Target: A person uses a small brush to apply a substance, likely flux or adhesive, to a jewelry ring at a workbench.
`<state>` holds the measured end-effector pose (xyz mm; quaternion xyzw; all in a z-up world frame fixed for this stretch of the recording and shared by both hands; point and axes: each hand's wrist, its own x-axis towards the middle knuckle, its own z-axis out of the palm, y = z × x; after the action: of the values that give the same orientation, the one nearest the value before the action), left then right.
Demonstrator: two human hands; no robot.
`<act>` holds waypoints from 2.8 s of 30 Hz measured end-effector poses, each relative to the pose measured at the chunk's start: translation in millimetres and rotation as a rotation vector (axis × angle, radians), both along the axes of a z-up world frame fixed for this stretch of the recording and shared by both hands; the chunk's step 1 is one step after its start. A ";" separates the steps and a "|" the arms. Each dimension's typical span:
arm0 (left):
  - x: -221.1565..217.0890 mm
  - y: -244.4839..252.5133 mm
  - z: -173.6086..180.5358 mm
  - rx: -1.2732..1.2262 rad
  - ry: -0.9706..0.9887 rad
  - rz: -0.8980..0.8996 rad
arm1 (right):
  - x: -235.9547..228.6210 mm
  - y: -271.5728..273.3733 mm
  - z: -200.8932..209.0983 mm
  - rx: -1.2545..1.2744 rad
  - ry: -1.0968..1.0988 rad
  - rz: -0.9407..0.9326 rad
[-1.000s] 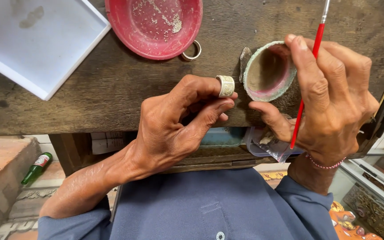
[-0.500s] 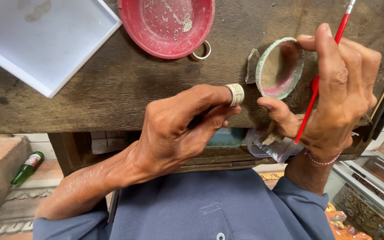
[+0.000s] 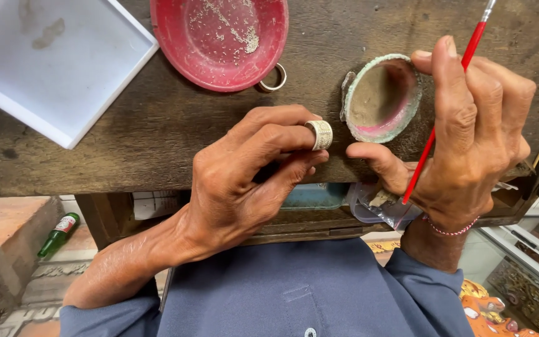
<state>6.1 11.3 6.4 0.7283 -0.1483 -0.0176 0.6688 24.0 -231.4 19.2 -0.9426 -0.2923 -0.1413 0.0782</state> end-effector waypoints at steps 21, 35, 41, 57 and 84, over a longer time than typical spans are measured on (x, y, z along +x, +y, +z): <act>-10.1 -4.0 -4.6 -0.013 0.029 0.048 | -55.6 -14.6 -46.2 0.957 -0.001 -0.326; -13.3 -5.6 -4.8 -0.039 0.075 0.037 | -58.3 -13.7 -53.0 1.151 0.080 -0.255; -14.0 -4.5 -5.7 -0.025 0.055 0.039 | -46.9 -1.1 -46.8 1.069 0.028 -0.188; -17.1 -4.2 -9.1 -0.046 0.065 0.035 | -43.1 -5.8 -49.2 1.187 0.087 -0.236; -6.9 0.6 -7.0 0.035 -0.059 -0.032 | -32.0 26.8 -31.9 0.950 0.138 -0.408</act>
<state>-0.8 11.9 -0.6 0.7376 -0.1793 -0.0095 0.6509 -8.0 -204.6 -12.7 -0.8481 -0.0004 -0.2084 0.4872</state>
